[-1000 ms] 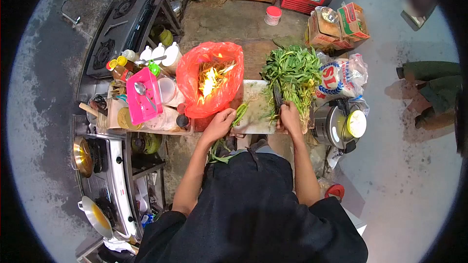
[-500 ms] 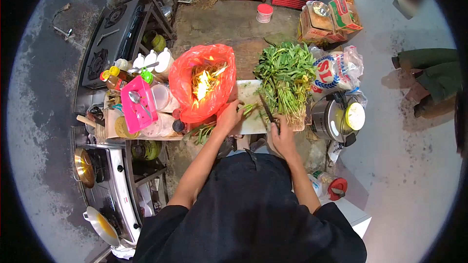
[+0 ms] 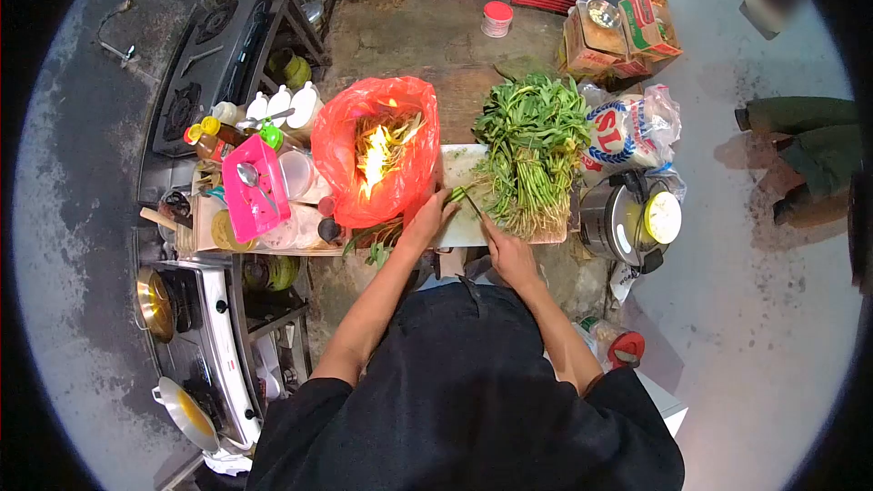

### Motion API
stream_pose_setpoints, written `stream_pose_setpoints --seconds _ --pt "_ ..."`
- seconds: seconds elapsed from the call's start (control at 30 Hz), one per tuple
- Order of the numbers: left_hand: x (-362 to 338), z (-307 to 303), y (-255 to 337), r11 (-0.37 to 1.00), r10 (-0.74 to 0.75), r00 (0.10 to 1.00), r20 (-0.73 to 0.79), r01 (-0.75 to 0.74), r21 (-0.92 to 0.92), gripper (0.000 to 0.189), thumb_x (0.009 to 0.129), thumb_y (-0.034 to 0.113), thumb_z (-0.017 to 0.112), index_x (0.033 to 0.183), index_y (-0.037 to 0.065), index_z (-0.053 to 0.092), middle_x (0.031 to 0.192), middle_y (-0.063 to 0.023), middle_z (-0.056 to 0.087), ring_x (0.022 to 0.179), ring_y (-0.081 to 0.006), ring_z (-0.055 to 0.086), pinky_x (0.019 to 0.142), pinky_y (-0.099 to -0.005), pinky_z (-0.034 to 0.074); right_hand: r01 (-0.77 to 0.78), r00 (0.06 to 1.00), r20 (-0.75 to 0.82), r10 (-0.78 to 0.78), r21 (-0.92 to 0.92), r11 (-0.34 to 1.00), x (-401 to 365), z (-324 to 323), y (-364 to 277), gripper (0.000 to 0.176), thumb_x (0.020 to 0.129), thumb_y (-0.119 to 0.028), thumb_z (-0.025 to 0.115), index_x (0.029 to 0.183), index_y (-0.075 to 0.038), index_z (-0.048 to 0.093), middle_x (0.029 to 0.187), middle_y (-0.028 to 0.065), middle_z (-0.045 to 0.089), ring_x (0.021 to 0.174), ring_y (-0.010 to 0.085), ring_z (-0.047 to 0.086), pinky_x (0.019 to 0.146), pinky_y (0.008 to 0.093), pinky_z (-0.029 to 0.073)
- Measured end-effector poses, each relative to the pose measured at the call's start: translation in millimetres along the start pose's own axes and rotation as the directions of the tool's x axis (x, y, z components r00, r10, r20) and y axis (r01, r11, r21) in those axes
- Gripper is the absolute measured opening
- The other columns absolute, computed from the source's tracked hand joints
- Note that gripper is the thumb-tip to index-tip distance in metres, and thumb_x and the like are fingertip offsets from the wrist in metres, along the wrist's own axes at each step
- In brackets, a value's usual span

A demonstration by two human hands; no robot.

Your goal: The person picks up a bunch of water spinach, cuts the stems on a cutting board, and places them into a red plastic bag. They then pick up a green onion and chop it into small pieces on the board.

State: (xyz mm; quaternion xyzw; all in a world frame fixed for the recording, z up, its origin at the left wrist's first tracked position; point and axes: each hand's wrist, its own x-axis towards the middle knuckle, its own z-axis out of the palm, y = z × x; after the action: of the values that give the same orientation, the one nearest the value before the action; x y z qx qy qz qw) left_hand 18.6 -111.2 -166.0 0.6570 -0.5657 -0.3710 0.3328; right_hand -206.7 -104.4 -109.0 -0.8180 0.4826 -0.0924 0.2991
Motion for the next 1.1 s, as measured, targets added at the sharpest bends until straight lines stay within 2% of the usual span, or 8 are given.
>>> stream_pose_setpoints --seconds 0.2,0.3,0.47,0.6,0.77,0.9,0.97,1.1 --pt "-0.9 2.0 1.0 1.0 -0.019 1.0 0.019 0.019 -0.013 0.042 0.097 0.024 0.063 0.128 -0.004 0.059 0.117 -0.0255 0.068 0.111 -0.0382 0.065 0.091 -0.0423 0.051 -0.008 0.999 0.041 0.012 -0.107 0.994 2.9 1.3 2.3 0.06 0.095 -0.015 0.055 0.152 -0.025 0.04 0.072 0.0236 0.065 0.067 0.0425 0.066 0.067 0.0548 0.053" --pt "-1.1 6.0 -3.3 0.998 -0.061 0.998 0.003 0.061 -0.013 0.043 0.098 0.027 0.062 0.132 0.002 0.058 0.118 -0.0246 0.067 0.114 -0.0381 0.064 0.093 -0.0433 0.05 0.074 0.997 0.011 -0.073 -0.152 0.986 6.4 0.2 5.5 0.063 0.095 -0.016 0.055 0.154 -0.025 0.035 0.063 0.0243 0.061 0.059 0.0426 0.063 0.059 0.0544 0.052" --pt "2.4 10.1 -8.5 0.963 -0.265 0.964 0.018 0.265 -0.038 0.046 0.099 0.034 0.06 0.137 0.009 0.054 0.117 -0.0231 0.068 0.118 -0.0377 0.062 0.095 -0.0459 0.049 0.083 0.995 0.063 -0.072 -0.206 0.975 12.7 -5.3 1.1 0.066 0.093 -0.015 0.057 0.155 -0.022 0.034 0.061 0.0224 0.061 0.056 0.0413 0.063 0.058 0.0541 0.052" --pt "5.5 15.0 -25.9 0.978 -0.173 0.984 -0.04 0.177 0.109 0.042 0.096 0.034 0.064 0.13 0.009 0.061 0.114 -0.0213 0.069 0.112 -0.0362 0.065 0.093 -0.0445 0.05 0.069 0.996 0.075 -0.053 -0.231 0.971 16.1 -3.7 -2.1 0.067 0.093 -0.014 0.057 0.155 -0.021 0.033 0.061 0.023 0.061 0.057 0.0416 0.063 0.058 0.0545 0.053" --pt "3.7 9.8 -11.4 0.977 -0.038 0.977 -0.212 0.081 0.197 0.032 0.087 0.034 0.075 0.108 0.01 0.076 0.103 -0.0171 0.072 0.093 -0.031 0.069 0.087 -0.0393 0.052 0.061 0.995 0.097 -0.04 -0.227 0.972 16.9 4.8 5.0 0.068 0.093 -0.012 0.056 0.156 -0.024 0.031 0.062 0.0242 0.061 0.058 0.0436 0.063 0.059 0.0561 0.052" --pt "2.4 11.4 -14.9 0.981 -0.025 0.97 -0.244 0.071 0.182 0.032 0.086 0.034 0.076 0.109 0.012 0.076 0.103 -0.016 0.072 0.095 -0.0308 0.068 0.087 -0.0397 0.052 0.042 0.994 0.104 -0.021 -0.205 0.978 16.6 8.3 4.6 0.07 0.094 -0.012 0.056 0.157 -0.026 0.029 0.063 0.0244 0.061 0.059 0.0445 0.063 0.059 0.0566 0.052" --pt "3.6 7.0 -9.3 0.988 -0.121 0.98 -0.155 0.134 0.077 0.033 0.084 0.028 0.078 0.109 0.007 0.074 0.11 -0.019 0.068 0.105 -0.0346 0.064 0.091 -0.0434 0.05 0.042 0.996 0.084 -0.026 -0.19 0.981 17.0 15.4 10.4 0.07 0.095 -0.013 0.055 0.158 -0.027 0.027 0.062 0.0245 0.061 0.059 0.0451 0.063 0.059 0.0568 0.052" --pt "4.5 11.3 -17.2 0.974 -0.116 0.98 -0.162 0.145 0.177 0.033 0.084 0.028 0.078 0.109 0.007 0.074 0.11 -0.0195 0.068 0.104 -0.035 0.065 0.091 -0.0439 0.05 0.039 0.995 0.095 -0.021 -0.189 0.981 17.6 25.3 17.3 0.07 0.095 -0.013 0.054 0.158 -0.028 0.026 0.062 0.0242 0.061 0.059 0.0445 0.064 0.059 0.0564 0.052"
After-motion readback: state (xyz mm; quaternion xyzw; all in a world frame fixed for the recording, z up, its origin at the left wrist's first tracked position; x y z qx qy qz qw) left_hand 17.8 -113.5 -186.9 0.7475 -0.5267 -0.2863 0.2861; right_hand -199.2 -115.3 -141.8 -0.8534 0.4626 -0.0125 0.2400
